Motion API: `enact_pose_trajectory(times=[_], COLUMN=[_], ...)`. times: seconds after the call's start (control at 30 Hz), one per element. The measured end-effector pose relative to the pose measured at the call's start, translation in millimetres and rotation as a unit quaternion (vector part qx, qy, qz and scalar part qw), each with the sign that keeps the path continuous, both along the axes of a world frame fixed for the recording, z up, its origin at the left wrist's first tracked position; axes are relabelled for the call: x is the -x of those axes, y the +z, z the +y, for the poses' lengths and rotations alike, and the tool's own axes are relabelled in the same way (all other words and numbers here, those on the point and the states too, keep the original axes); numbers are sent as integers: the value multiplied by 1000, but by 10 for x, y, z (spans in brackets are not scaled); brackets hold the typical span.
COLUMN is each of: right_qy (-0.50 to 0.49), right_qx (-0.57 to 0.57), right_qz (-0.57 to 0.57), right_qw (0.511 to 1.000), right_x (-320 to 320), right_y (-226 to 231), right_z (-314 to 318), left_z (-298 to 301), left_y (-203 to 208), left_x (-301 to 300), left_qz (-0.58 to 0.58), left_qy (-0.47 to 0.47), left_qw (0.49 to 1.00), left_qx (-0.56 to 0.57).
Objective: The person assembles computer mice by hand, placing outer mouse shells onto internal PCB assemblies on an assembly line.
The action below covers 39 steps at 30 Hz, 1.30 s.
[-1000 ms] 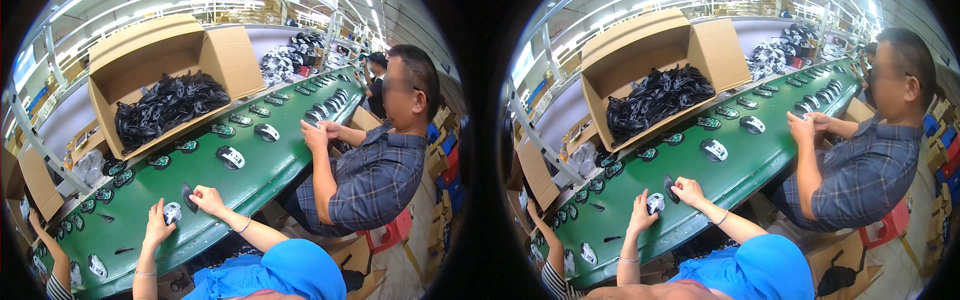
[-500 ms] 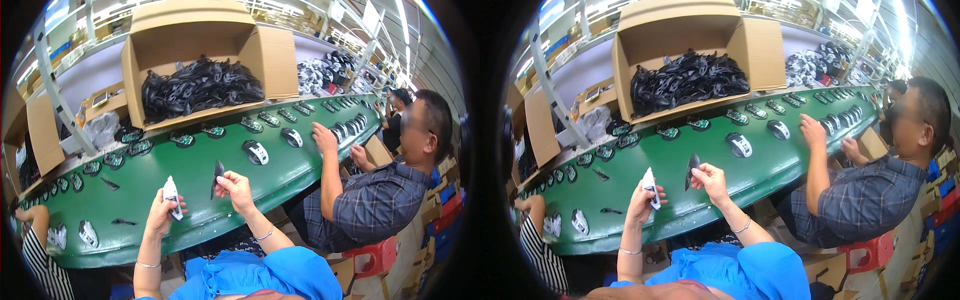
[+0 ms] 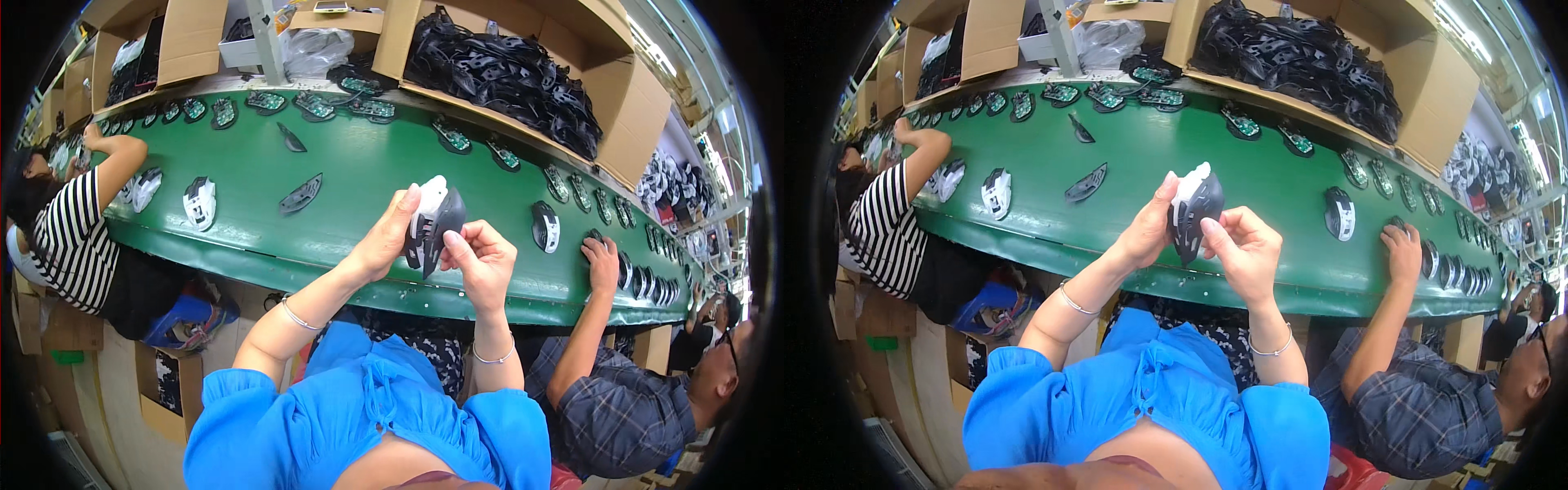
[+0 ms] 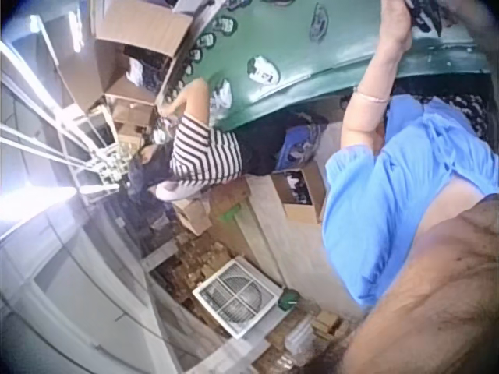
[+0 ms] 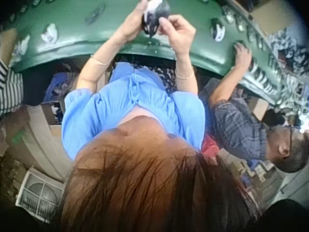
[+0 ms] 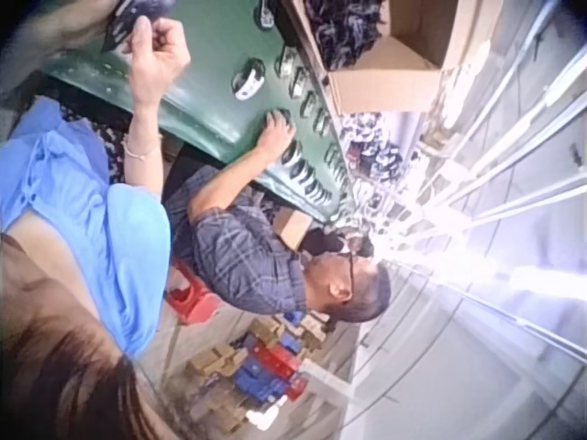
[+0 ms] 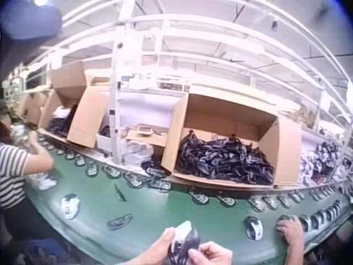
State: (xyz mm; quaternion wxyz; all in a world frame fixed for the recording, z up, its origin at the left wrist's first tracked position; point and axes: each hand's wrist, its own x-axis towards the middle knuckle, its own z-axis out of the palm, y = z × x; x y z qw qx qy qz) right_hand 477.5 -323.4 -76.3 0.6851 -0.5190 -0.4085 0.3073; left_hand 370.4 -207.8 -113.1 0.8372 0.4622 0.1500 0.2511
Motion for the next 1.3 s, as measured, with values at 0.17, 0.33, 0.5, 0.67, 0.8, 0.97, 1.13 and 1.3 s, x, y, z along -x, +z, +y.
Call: enact_pose_trajectory(times=[0.17, 0.33, 0.5, 0.67, 0.8, 0.97, 1.13, 1.3], right_qy=[-33, -58, -83, -23, 24, 62, 113, 131], right_qx=[72, 80, 33, 5, 30, 32, 113, 140], right_qz=[-105, -218, -324, -351, -154, -68, -87, 34], right_qw=[991, 971, 942, 936, 987, 995, 983, 981], right_x=[-1, -21, -87, -88, -197, -55, -75, -148], right_y=[-66, -63, -216, -163, -48, 55, 63, -116], right_z=[67, 75, 6, -143, -122, 5, 43, 47], left_z=[-36, 13, -109, -223, -150, -75, -71, -7], left_y=[-21, 1, 94, -2, 3, -16, -57, -36], left_x=[48, 12, 12, 95, 211, 316, 381, 384], left_qz=[40, 80, 137, 63, 56, 48, 72, 151], left_qy=[33, 91, 146, 103, 156, 127, 128, 71], left_qw=[998, 979, 916, 958, 912, 917, 897, 861], left_qx=[-23, -165, -349, -261, -375, -376, -418, -480])
